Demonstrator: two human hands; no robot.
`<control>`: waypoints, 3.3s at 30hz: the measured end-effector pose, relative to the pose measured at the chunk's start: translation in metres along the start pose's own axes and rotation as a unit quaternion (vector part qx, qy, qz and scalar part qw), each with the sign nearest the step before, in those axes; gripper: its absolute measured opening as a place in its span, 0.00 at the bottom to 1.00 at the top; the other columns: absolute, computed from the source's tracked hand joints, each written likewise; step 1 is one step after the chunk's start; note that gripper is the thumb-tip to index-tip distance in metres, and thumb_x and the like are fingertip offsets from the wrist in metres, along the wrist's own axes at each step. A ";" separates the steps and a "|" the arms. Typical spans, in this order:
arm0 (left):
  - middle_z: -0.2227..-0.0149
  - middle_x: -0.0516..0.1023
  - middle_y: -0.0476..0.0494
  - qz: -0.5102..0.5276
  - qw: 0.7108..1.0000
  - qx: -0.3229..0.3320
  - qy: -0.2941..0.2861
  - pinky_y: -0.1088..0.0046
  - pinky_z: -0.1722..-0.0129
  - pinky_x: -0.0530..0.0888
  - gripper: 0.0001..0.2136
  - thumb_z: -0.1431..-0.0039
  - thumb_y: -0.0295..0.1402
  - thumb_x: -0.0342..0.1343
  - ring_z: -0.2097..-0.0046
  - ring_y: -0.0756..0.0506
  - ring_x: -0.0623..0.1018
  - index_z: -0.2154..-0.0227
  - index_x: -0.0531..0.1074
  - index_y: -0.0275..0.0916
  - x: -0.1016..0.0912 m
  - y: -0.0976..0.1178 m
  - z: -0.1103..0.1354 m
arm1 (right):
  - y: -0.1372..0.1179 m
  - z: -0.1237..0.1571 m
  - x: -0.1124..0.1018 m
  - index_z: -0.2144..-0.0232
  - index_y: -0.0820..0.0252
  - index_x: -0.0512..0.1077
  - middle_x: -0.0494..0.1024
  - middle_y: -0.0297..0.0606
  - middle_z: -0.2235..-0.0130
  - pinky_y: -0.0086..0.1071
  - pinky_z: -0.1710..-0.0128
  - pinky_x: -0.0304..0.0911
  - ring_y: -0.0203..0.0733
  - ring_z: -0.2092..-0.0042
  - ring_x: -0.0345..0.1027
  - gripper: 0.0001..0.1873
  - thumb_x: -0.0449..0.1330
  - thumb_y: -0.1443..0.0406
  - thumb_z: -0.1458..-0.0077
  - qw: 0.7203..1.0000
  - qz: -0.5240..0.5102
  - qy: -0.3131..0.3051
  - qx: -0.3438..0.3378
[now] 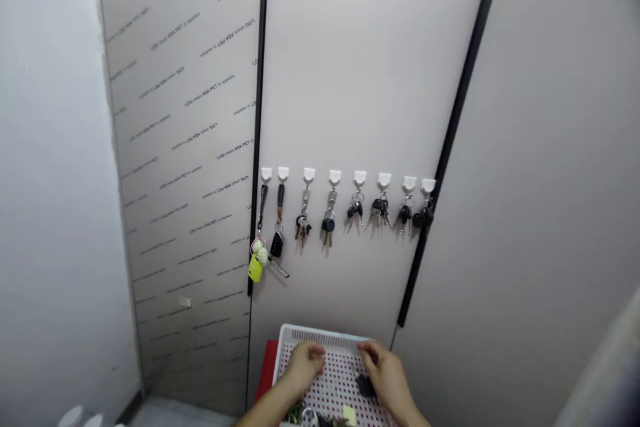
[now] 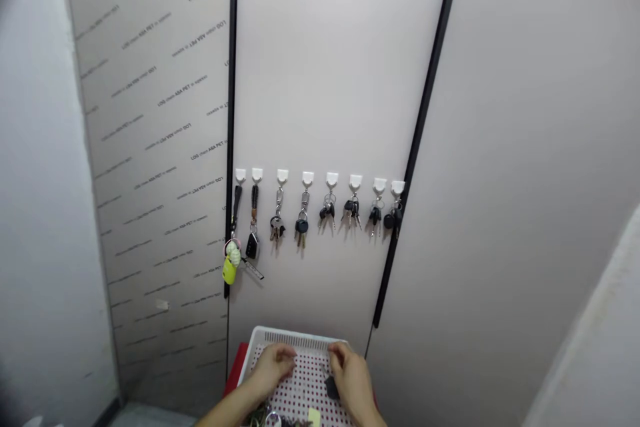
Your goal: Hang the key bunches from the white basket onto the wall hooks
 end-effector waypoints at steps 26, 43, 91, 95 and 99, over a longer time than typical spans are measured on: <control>0.83 0.56 0.58 0.085 0.910 0.405 -0.036 0.83 0.78 0.59 0.35 0.59 0.23 0.48 0.81 0.59 0.57 0.50 0.33 0.43 -0.020 0.256 0.046 | -0.196 -0.057 -0.121 0.50 0.53 0.31 0.53 0.22 0.85 0.25 0.84 0.49 0.28 0.84 0.46 0.39 0.50 0.69 0.60 0.927 -0.263 0.118 -0.239; 0.71 0.65 0.49 -0.020 0.887 0.361 0.285 0.79 0.69 0.62 0.19 0.61 0.26 0.48 0.70 0.54 0.65 0.60 0.58 0.37 -0.102 0.211 -0.004 | -0.164 -0.094 -0.052 0.62 0.67 0.62 0.64 0.30 0.81 0.24 0.79 0.54 0.29 0.80 0.56 0.20 0.49 0.64 0.60 0.979 -0.174 0.003 -0.108; 0.83 0.63 0.51 -0.158 0.964 0.198 -0.075 0.82 0.83 0.57 0.09 0.57 0.31 0.44 0.82 0.57 0.60 0.77 0.67 0.31 -0.047 0.150 0.034 | -0.111 -0.060 -0.019 0.85 0.63 0.58 0.57 0.27 0.85 0.22 0.82 0.48 0.27 0.82 0.49 0.11 0.47 0.60 0.60 0.974 -0.185 -0.127 -0.041; 0.76 0.70 0.47 -0.356 0.903 0.192 -0.143 0.79 0.77 0.63 0.11 0.56 0.31 0.42 0.75 0.51 0.68 0.71 0.68 0.36 -0.017 0.112 0.035 | -0.069 -0.036 -0.009 0.84 0.64 0.60 0.61 0.29 0.83 0.23 0.81 0.50 0.29 0.80 0.53 0.09 0.46 0.63 0.60 0.969 -0.140 -0.204 0.006; 0.70 0.72 0.45 -0.533 0.807 0.205 -0.150 0.73 0.70 0.65 0.12 0.59 0.28 0.43 0.67 0.45 0.70 0.70 0.68 0.43 -0.005 0.105 0.041 | -0.048 -0.018 -0.007 0.84 0.65 0.62 0.65 0.32 0.81 0.23 0.78 0.52 0.31 0.77 0.56 0.09 0.45 0.68 0.61 0.970 -0.085 -0.228 -0.001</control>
Point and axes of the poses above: each hand's wrist, its own z-axis away from the middle knuckle, its own x-axis out of the palm, y = z × x, the point moved 2 cm from there along -z, towards the middle knuckle
